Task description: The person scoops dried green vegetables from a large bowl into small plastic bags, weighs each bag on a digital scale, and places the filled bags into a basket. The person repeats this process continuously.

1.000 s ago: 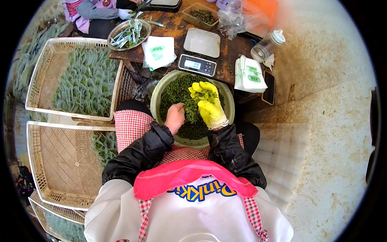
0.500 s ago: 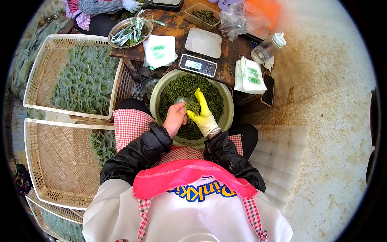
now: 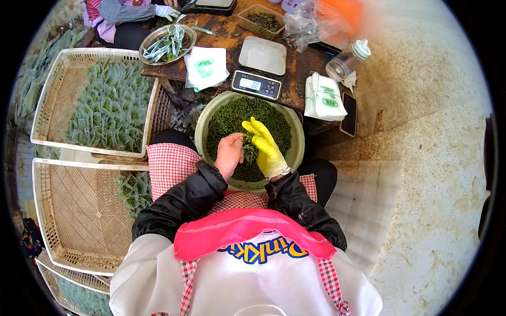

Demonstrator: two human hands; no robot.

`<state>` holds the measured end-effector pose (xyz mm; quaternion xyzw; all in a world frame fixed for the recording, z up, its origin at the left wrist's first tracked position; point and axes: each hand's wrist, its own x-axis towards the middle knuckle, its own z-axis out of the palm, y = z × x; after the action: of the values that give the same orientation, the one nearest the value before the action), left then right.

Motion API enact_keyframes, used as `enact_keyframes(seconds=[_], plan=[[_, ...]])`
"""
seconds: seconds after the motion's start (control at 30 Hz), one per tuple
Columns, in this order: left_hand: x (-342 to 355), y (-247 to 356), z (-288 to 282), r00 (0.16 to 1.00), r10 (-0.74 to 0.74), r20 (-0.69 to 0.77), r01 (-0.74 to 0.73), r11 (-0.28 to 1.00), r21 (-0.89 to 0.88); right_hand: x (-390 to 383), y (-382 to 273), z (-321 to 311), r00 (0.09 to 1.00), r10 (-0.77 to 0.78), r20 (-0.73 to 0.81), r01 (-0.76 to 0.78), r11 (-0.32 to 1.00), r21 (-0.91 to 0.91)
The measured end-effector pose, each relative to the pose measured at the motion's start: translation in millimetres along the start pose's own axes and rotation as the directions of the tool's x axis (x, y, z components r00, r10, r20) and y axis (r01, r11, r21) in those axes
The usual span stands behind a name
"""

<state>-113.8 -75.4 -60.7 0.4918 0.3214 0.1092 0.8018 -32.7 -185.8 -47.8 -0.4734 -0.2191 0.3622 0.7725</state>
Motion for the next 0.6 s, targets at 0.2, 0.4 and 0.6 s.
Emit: enact_keyframes(seconds=[0.2, 0.4, 0.6], plan=[[-0.8, 3.9, 0.3, 0.998, -0.037, 0.054, 0.037, 0.999, 0.014, 1.1, 4.3, 8.4, 0.994, -0.018, -0.11, 0.006, 0.994, -0.109], [-15.1, -4.1, 9.8, 0.795, 0.562, 0.227, -0.568, 0.561, 0.602, 23.1, 41.9, -14.2, 0.97, 0.102, -0.222, -0.105, 0.995, 0.001], [6.8, -6.7, -5.9, 0.919, 0.392, 0.051, -0.374, 0.82, 0.433, 22.6, -1.8, 2.2, 0.997, 0.075, -0.008, -0.075, 0.997, -0.004]])
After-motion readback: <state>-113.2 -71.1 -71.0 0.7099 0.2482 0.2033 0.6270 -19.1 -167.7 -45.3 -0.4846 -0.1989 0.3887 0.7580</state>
